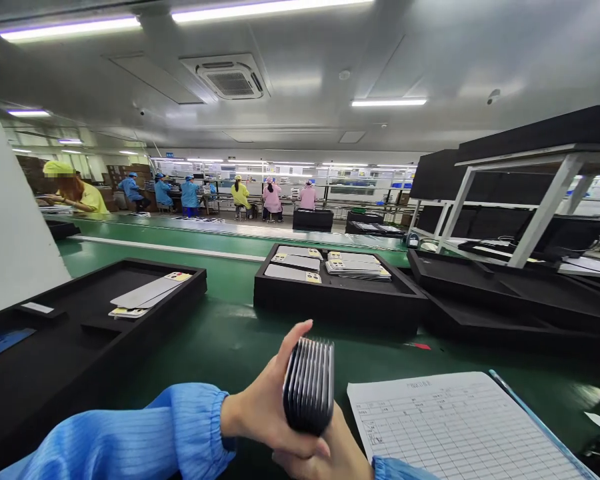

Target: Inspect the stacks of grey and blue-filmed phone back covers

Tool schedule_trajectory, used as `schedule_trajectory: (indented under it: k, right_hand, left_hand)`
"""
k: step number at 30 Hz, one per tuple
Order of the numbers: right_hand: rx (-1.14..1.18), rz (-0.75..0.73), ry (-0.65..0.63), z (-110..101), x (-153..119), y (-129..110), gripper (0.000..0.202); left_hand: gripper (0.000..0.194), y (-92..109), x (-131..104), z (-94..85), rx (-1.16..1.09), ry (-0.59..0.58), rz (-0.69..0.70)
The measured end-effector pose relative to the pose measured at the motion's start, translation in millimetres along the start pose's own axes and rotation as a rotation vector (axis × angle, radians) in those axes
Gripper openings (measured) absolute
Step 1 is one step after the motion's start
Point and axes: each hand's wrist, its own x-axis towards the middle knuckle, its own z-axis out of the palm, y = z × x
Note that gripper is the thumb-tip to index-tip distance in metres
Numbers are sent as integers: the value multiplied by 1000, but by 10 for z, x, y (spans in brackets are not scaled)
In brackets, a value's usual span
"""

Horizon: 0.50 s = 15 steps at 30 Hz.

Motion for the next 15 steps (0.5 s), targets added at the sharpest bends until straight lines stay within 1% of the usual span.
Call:
schedule_trajectory:
  k: [2, 4, 7, 9, 11, 12, 14, 15]
  right_hand:
    - [60, 46, 1, -9, 34, -45, 55]
    - [122, 110, -7, -4, 61, -62, 63]
    - [155, 160, -66, 17, 80, -12, 63]
    - [166, 152, -118, -16, 95, 34, 69]
    - [132, 113, -193, -137, 116, 40, 84]
    - [96, 86, -256, -234, 125, 20, 92]
    - [-41, 63, -441, -481, 138, -54, 94]
    - [-85, 88, -513, -612, 141, -95, 88]
  left_hand:
    - [115, -59, -9, 4, -154, 80, -142]
    - [103, -120, -27, 14, -256, 131, -230]
    - [73, -178, -66, 32, -332, 121, -280]
    - [61, -185, -90, 28, -372, 121, -297]
    - [53, -169, -109, 5, -425, 136, -326]
    - [49, -157, -118, -9, -459, 140, -347]
    - [47, -132, -144, -23, -553, 123, -413]
    - [48, -123, -162, -17, -616, 96, -462]
